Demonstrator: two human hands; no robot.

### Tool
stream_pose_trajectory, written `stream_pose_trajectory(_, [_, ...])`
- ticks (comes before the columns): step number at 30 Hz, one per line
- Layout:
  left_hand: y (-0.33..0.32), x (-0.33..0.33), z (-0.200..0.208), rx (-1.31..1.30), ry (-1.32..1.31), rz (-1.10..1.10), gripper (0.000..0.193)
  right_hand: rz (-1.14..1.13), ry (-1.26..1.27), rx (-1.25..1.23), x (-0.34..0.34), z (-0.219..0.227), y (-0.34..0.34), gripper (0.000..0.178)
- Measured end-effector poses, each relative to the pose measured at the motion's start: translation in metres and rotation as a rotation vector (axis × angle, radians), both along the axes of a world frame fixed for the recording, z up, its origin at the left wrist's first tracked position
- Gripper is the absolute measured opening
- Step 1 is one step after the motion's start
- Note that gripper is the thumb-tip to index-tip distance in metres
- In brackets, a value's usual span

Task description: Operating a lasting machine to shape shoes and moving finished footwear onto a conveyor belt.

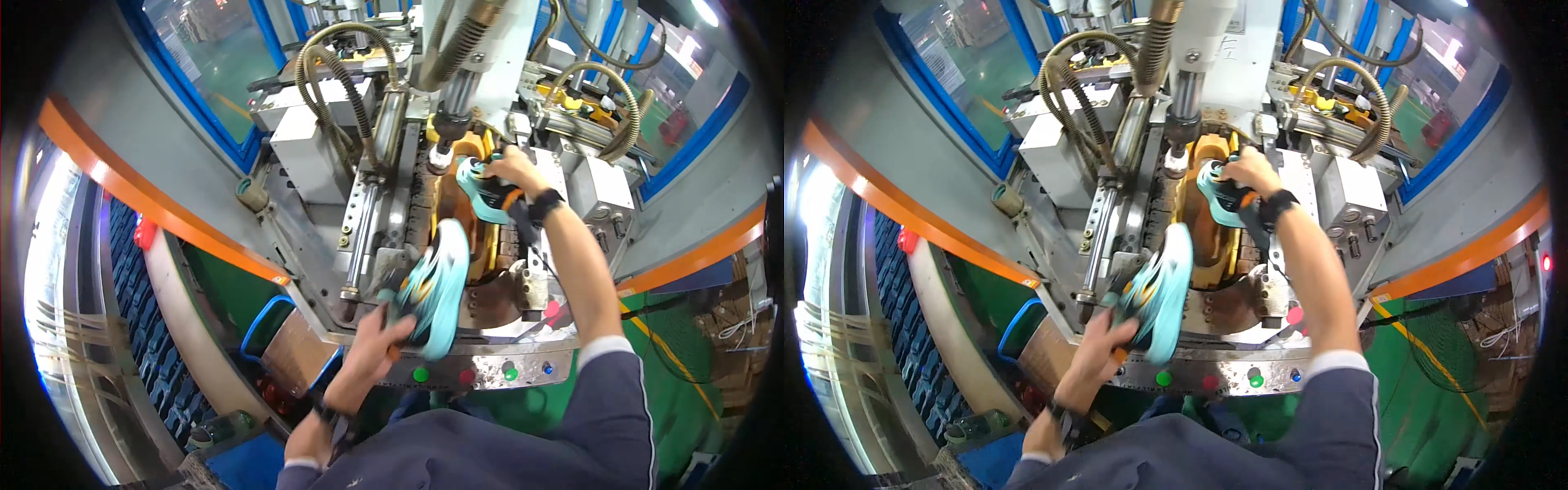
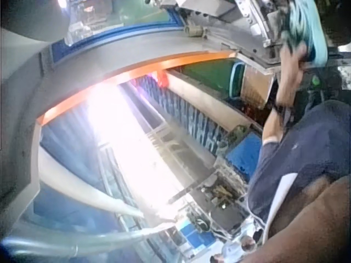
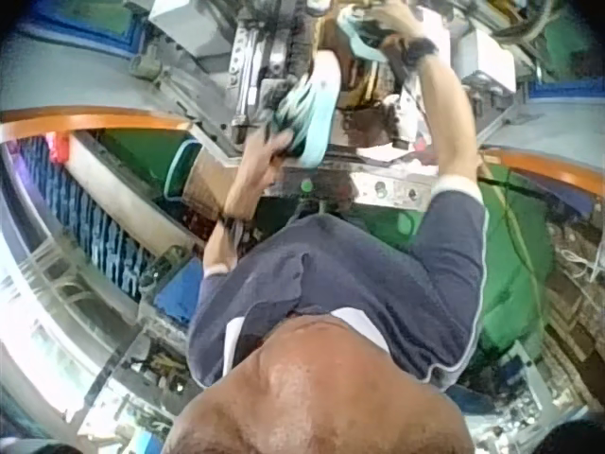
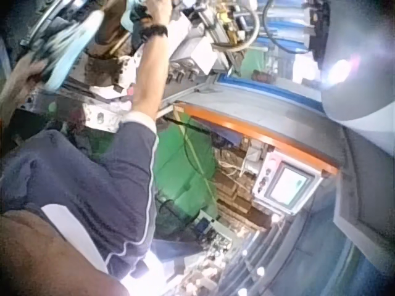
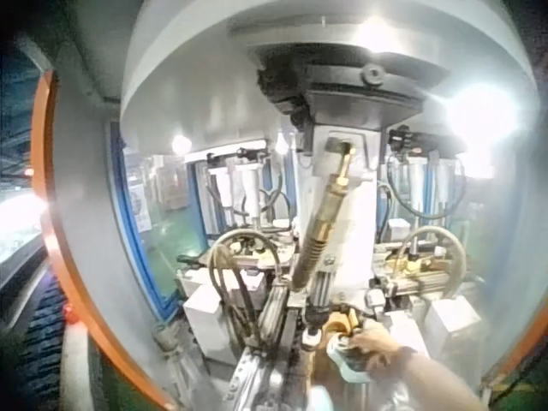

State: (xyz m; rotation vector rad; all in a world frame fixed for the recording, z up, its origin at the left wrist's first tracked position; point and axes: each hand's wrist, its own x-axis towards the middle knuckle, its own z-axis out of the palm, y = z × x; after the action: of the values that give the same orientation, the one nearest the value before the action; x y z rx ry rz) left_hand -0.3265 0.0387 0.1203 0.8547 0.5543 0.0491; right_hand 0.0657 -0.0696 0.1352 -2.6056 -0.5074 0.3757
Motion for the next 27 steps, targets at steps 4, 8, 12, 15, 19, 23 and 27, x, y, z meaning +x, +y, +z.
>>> stream_pose_trajectory(4, [-0.012,-0.140,0.033,0.108,0.063,0.304,0.057,-0.054,-0.220,0.007,0.000,-0.092,0.059,0.046])
stream_pose_trajectory(8, [-0.047,-0.220,0.038,0.161,0.147,0.702,0.051,-0.236,-0.345,0.048,-0.005,-0.132,0.081,0.034])
stream_pose_trajectory(12, [-0.095,-0.267,0.019,0.139,0.241,1.034,0.046,0.103,-0.447,0.129,-0.047,-0.112,0.067,0.055])
stream_pose_trajectory(15, [-0.127,-0.284,0.003,0.083,0.145,1.127,0.044,0.494,-0.370,0.564,-0.234,-0.042,0.028,0.021])
stream_pose_trajectory(19, [-0.144,-0.289,-0.005,-0.051,0.119,1.127,0.037,0.894,-0.261,0.685,-0.360,-0.117,-0.008,0.009])
stream_pose_trajectory(23, [-0.191,-0.316,-0.023,-0.155,0.088,1.227,0.038,1.079,-0.236,0.446,-0.381,-0.239,-0.012,0.012])
stream_pose_trajectory(27, [-0.241,-0.364,-0.041,-0.212,0.203,1.339,0.036,1.081,-0.208,0.429,-0.384,-0.251,-0.013,0.013])
